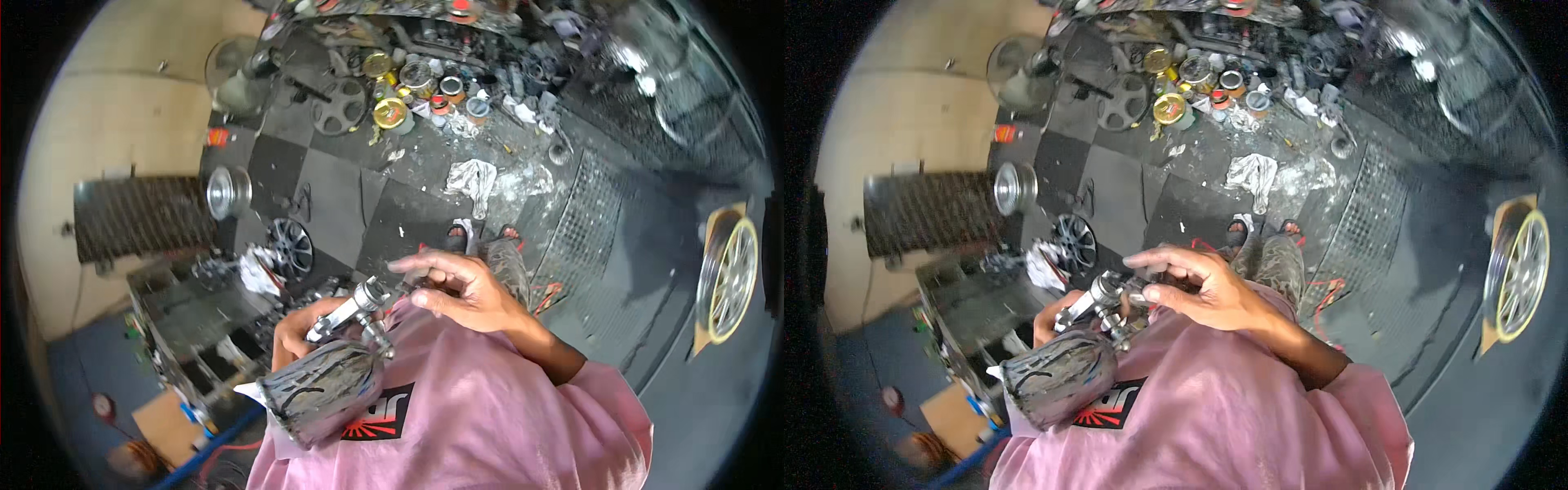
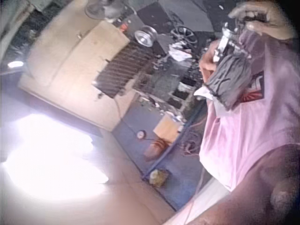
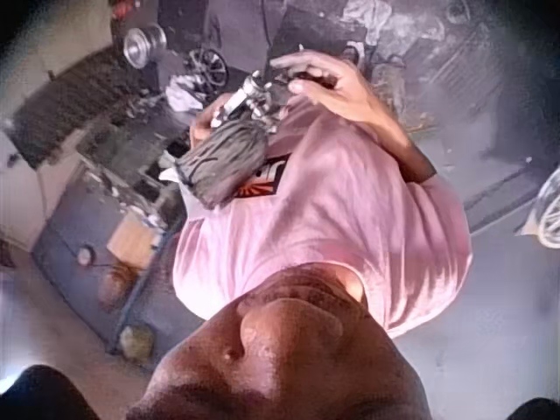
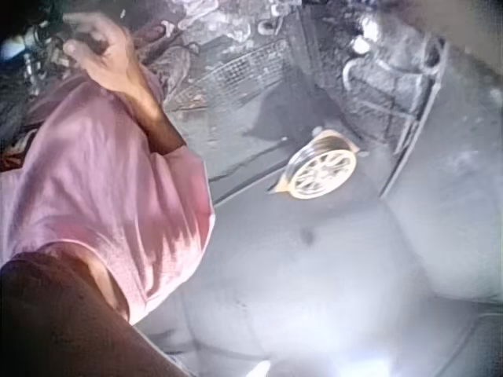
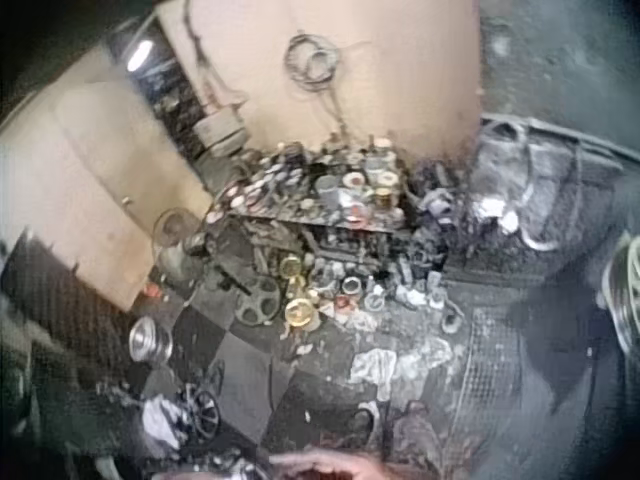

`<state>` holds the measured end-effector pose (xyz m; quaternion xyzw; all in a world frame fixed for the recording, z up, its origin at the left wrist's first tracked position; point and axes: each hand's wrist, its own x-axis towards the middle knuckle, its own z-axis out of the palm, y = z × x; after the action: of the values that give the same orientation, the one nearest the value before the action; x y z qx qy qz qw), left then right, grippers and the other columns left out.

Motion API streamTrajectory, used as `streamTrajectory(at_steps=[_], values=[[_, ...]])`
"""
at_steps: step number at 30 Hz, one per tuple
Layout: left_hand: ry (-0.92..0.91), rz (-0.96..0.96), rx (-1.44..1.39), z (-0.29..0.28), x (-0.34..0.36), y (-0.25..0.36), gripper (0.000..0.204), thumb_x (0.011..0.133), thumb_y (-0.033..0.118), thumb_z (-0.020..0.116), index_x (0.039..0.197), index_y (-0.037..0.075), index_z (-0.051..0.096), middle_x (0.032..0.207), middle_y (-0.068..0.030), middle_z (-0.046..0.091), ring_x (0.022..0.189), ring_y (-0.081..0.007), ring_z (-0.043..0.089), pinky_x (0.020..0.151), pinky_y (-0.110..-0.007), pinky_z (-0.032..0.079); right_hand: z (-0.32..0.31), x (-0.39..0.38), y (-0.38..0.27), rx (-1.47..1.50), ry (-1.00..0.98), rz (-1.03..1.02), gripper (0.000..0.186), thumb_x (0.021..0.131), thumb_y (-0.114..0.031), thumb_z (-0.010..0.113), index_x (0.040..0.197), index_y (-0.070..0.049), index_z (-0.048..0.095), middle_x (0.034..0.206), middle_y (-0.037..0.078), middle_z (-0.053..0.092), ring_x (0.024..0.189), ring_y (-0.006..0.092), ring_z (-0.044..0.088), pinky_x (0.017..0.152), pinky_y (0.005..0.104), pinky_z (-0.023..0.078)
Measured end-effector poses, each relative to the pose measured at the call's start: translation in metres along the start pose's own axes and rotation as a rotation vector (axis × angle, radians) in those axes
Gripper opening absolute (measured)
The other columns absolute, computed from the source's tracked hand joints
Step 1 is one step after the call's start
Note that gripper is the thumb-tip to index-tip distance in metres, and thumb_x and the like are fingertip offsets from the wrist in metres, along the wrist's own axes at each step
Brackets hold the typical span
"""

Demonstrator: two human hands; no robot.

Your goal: Painting a car rim using a spray gun in a paint booth.

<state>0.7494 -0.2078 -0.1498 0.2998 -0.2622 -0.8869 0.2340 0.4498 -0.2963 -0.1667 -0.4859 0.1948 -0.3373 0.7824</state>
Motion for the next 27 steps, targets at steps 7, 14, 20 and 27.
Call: streamTrajectory(at_steps=[7, 14, 20, 27], values=[[0.161, -0.254, 0.08, 0.022, 0.016, 0.044, 0.094, 0.048, 0.03, 0.078, 0.129, -0.012, 0.055, 0.102, -0.0091, 0.068, 0.088, -0.0152, 0.066, 0.08, -0.025, 0.049, 0.005, -0.009, 0.032, 0.002, 0.062, -0.208, 0.042, 0.098, -0.019, 0.067, 0.136, -0.004, 0.061, 0.093, 0.003, 0.059, 0.064, 0.0054, 0.051, 0.061, 0.0243, 0.04], [0.031, -0.305, 0.03, 0.021, 0.034, 0.059, 0.095, 0.053, 0.035, 0.081, 0.128, -0.017, 0.053, 0.109, -0.0165, 0.068, 0.093, -0.0193, 0.067, 0.084, -0.027, 0.051, 0.001, -0.014, 0.034, 0.042, 0.017, -0.209, 0.039, 0.099, -0.022, 0.066, 0.134, -0.005, 0.062, 0.102, 0.003, 0.062, 0.077, 0.0077, 0.058, 0.064, 0.0253, 0.049], [0.403, -0.164, 0.162, 0.045, 0.037, 0.062, 0.073, 0.065, 0.031, 0.084, 0.115, -0.014, 0.055, 0.099, -0.0146, 0.065, 0.077, -0.0155, 0.063, 0.063, -0.027, 0.05, -0.009, -0.019, 0.034, -0.309, 0.193, -0.429, 0.033, 0.092, -0.02, 0.073, 0.121, -0.003, 0.071, 0.092, 0.008, 0.066, 0.078, 0.0184, 0.063, 0.068, 0.0323, 0.049], [0.091, -0.249, 0.0, 0.048, 0.057, 0.065, 0.08, 0.058, 0.037, 0.087, 0.112, -0.014, 0.056, 0.093, -0.0118, 0.065, 0.074, -0.0142, 0.061, 0.061, -0.025, 0.047, -0.012, -0.028, 0.024, -0.444, 0.237, -0.41, 0.03, 0.088, -0.015, 0.074, 0.117, -0.006, 0.074, 0.1, 0.01, 0.07, 0.087, 0.0245, 0.066, 0.077, 0.0354, 0.053]])
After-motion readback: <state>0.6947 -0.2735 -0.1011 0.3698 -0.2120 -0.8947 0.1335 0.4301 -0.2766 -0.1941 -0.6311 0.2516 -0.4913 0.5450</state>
